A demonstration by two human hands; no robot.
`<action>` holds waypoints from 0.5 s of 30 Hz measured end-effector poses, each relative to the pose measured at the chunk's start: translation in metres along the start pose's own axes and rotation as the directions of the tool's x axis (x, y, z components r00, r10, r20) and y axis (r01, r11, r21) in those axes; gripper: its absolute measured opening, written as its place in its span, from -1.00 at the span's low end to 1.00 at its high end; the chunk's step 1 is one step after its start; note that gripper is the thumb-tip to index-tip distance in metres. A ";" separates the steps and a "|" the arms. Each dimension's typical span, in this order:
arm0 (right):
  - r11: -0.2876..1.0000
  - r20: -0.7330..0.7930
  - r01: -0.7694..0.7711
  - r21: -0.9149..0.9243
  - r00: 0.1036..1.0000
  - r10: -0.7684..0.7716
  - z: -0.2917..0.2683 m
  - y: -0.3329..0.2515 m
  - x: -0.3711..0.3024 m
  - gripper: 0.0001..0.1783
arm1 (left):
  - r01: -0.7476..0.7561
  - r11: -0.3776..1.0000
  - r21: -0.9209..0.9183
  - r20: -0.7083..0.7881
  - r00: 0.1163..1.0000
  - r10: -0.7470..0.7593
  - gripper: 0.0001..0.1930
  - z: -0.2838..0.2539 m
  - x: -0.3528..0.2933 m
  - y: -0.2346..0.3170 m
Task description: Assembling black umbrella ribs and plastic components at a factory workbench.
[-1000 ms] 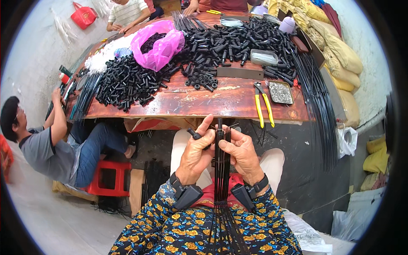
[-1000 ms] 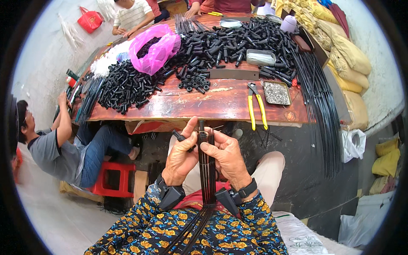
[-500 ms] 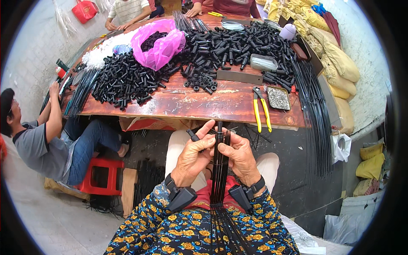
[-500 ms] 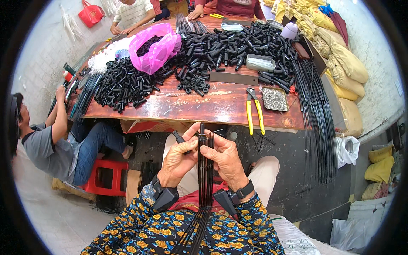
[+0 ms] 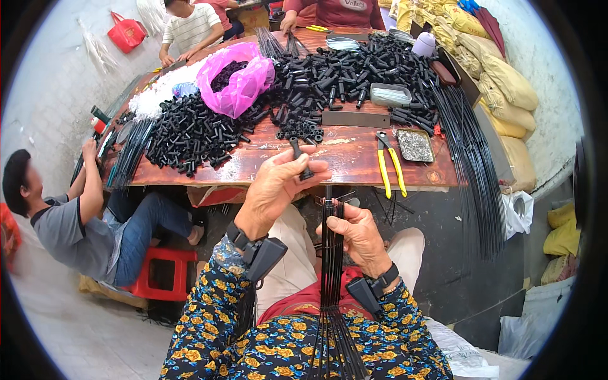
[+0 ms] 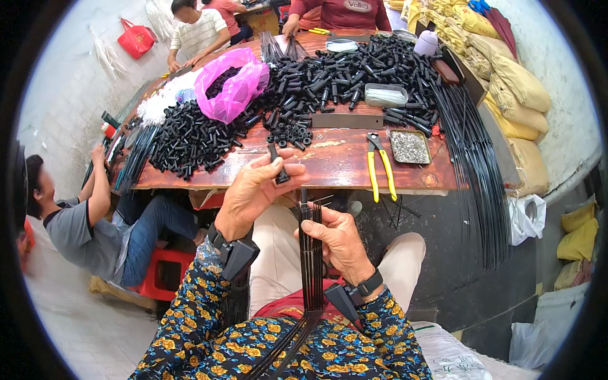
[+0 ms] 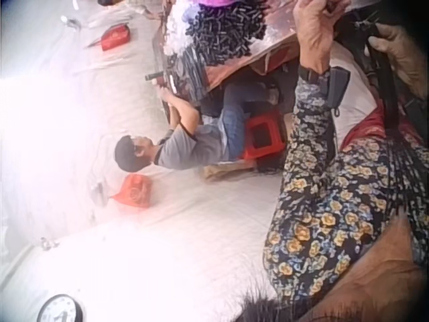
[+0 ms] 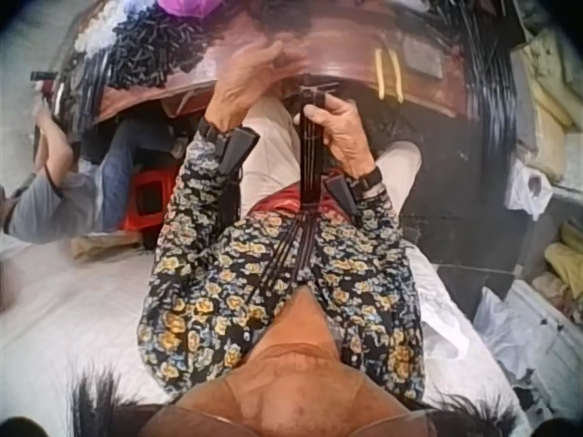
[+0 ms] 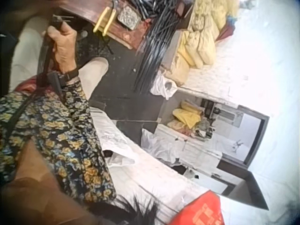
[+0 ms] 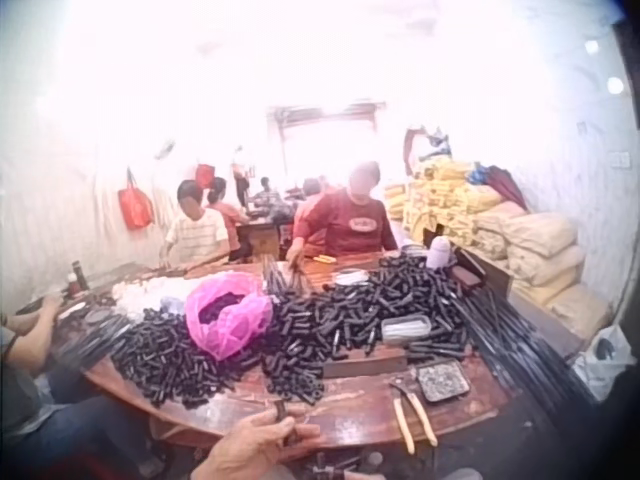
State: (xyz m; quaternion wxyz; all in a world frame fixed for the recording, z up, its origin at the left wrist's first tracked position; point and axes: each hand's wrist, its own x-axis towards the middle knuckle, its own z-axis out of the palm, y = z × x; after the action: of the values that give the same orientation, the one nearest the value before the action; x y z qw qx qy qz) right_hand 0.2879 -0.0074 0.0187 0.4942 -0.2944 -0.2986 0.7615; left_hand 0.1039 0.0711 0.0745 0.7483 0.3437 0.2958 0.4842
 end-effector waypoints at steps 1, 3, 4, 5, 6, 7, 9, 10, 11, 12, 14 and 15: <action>1.000 -0.007 0.002 0.003 1.000 -0.002 0.000 0.000 0.000 -0.70 | 0.006 1.000 -0.022 0.058 0.998 -0.005 -0.63 0.004 0.002 -0.001; 0.999 0.021 -0.001 -0.054 1.000 0.002 0.000 -0.001 0.001 -0.69 | 0.009 1.000 -0.006 0.084 0.996 -0.009 -0.63 0.010 0.004 -0.003; 0.999 0.029 0.000 -0.049 1.000 0.001 0.002 -0.002 0.000 -0.69 | 0.018 1.000 0.005 0.101 0.995 -0.019 -0.63 0.012 0.005 -0.004; 0.999 0.024 -0.005 -0.049 1.000 0.006 0.003 -0.003 -0.001 -0.69 | 0.027 1.000 0.017 0.118 0.993 -0.028 -0.63 0.014 0.005 -0.006; 0.999 0.025 0.003 -0.042 1.000 -0.002 0.004 -0.003 -0.001 -0.69 | 0.035 0.999 0.036 0.121 0.992 -0.039 -0.64 0.014 0.006 -0.006; 0.999 0.027 0.010 -0.036 1.000 -0.009 0.004 -0.002 -0.001 -0.68 | 0.036 0.999 0.033 0.118 0.992 -0.040 -0.64 0.014 0.005 -0.008; 0.999 0.018 0.015 -0.042 1.000 -0.014 0.003 0.000 -0.001 -0.68 | 0.049 0.996 0.076 0.123 0.991 -0.058 -0.65 0.015 0.004 -0.010; 0.999 0.010 0.024 -0.047 1.000 -0.024 0.003 0.000 -0.001 -0.67 | 0.048 0.996 0.071 0.119 0.991 -0.056 -0.65 0.015 0.003 -0.012; 0.999 0.011 0.019 -0.050 1.000 -0.019 0.003 0.000 -0.001 -0.67 | 0.053 0.997 0.060 0.129 0.990 -0.061 -0.66 0.014 0.003 -0.014; 0.998 0.008 0.021 -0.062 1.000 -0.021 0.004 -0.001 -0.002 -0.67 | 0.056 0.997 0.048 0.137 0.989 -0.062 -0.66 0.014 0.003 -0.014; 0.997 0.006 0.017 -0.080 1.000 -0.016 0.007 -0.003 -0.003 -0.68 | 0.061 0.995 0.077 0.120 0.990 -0.070 -0.66 0.013 0.001 -0.014; 0.994 -0.010 0.026 -0.104 1.000 -0.027 0.007 -0.003 -0.003 -0.68 | 0.070 0.991 0.112 0.105 0.991 -0.082 -0.67 0.011 0.000 -0.014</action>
State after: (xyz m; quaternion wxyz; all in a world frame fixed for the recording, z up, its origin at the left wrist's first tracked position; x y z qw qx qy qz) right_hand 0.2852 -0.0104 0.0258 0.4897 -0.3200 -0.3390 0.7368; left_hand 0.1204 0.0643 0.0697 0.7616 0.3979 0.2930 0.4192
